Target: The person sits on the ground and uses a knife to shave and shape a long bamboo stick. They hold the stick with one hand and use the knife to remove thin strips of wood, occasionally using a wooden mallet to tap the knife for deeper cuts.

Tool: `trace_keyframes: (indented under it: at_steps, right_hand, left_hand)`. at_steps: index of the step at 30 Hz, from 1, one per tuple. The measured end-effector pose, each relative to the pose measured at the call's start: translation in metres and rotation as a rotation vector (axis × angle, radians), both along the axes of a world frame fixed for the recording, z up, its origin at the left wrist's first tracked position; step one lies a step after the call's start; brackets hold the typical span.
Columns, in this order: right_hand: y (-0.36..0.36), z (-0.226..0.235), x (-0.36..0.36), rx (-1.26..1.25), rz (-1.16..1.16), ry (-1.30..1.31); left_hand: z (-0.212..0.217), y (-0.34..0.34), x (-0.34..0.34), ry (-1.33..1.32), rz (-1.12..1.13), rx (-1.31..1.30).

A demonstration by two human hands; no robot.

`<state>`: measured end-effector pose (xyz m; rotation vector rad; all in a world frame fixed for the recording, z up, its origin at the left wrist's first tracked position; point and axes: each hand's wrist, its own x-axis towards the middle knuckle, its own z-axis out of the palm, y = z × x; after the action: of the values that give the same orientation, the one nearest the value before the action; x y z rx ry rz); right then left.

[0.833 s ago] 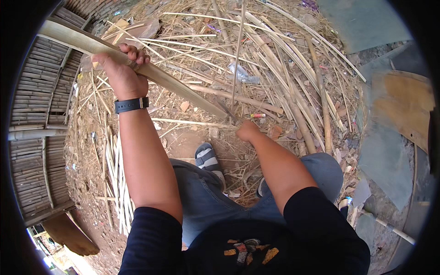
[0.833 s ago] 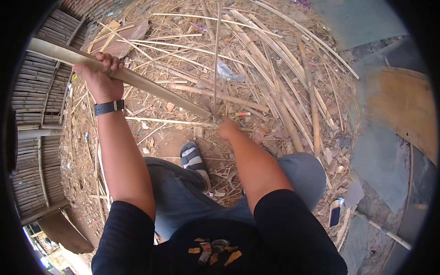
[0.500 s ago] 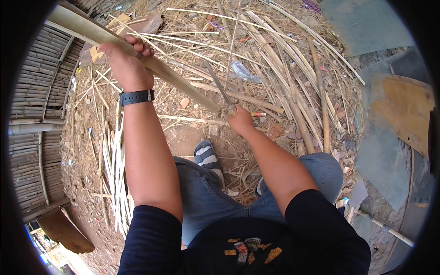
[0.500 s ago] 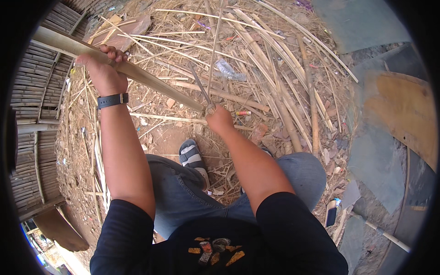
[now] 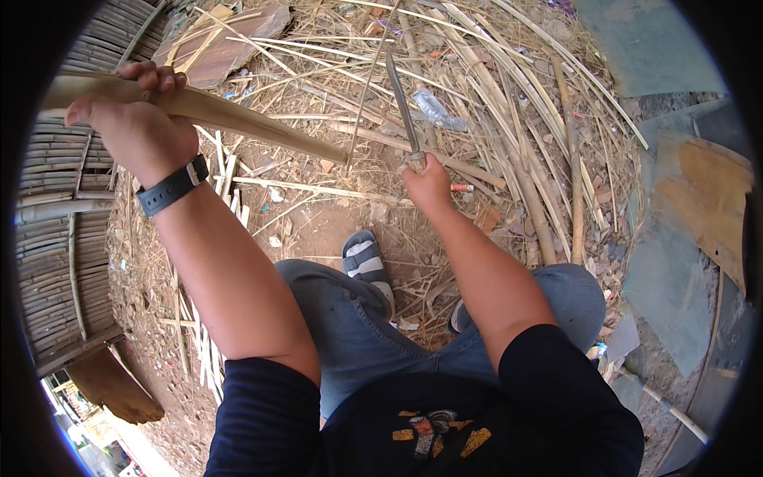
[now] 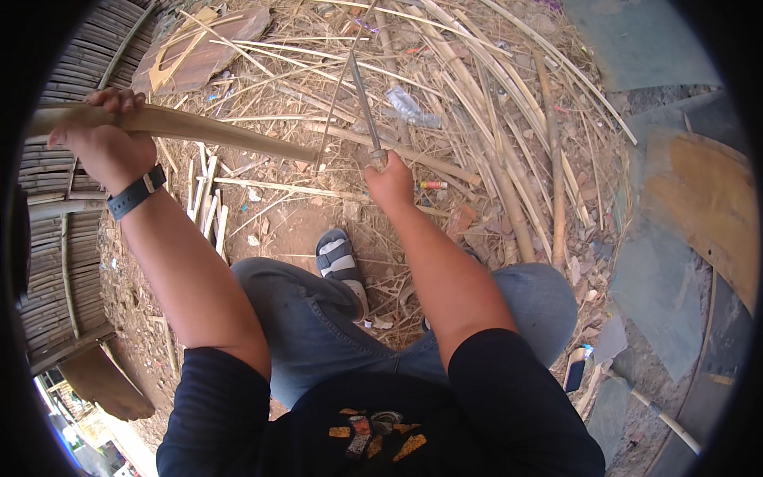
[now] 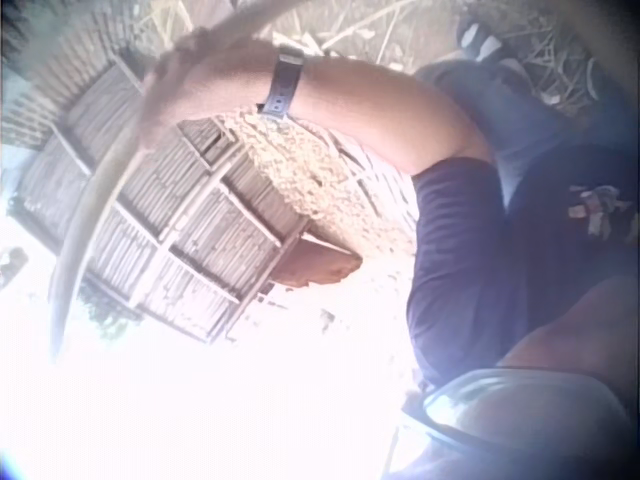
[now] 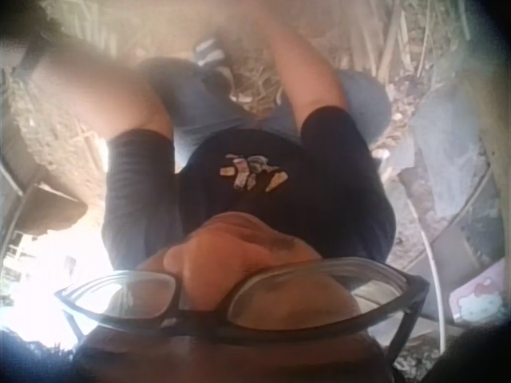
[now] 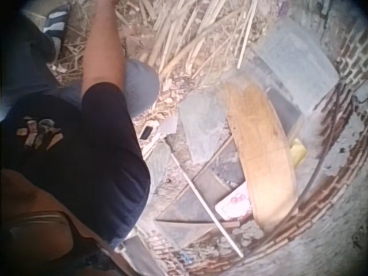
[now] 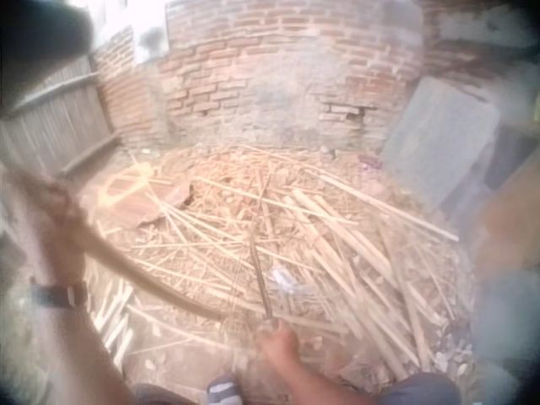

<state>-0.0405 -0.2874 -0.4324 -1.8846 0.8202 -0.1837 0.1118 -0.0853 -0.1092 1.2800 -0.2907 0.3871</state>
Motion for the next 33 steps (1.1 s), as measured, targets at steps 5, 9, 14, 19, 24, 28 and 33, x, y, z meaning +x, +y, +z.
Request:
trace_keyframes:
  at_steps: [5, 9, 14, 19, 24, 28, 33]
  right_hand:
    - [0.006, 0.025, -0.006, -0.024, 0.122, 0.010]
    - [0.006, 0.106, 0.009, 0.007, 0.264, -0.028]
    - [-0.015, 0.200, 0.004, -0.169, 0.360, -0.076]
    - [-0.027, 0.231, -0.049, -0.375, 0.403, -0.001]
    - [-0.059, 0.193, -0.069, -0.700, 0.340, 0.071]
    - [-0.077, 0.196, -0.077, -0.666, 0.289, 0.254]
    - [-0.062, 0.217, -0.067, -0.704, 0.293, 0.140]
  left_hand:
    - [0.018, -0.004, -0.024, -0.066, 0.032, 0.031]
    - [0.068, 0.049, -0.057, -0.241, 0.018, -0.124]
    - [0.105, 0.119, -0.100, -0.481, -0.311, -0.265]
    - [0.104, 0.117, -0.120, -0.485, -0.215, -0.438]
    - [0.097, 0.137, -0.130, -0.470, -0.227, -0.534]
    - [0.087, 0.138, -0.136, -0.438, -0.214, -0.576]
    - [0.081, 0.141, -0.133, -0.448, -0.253, -0.624]
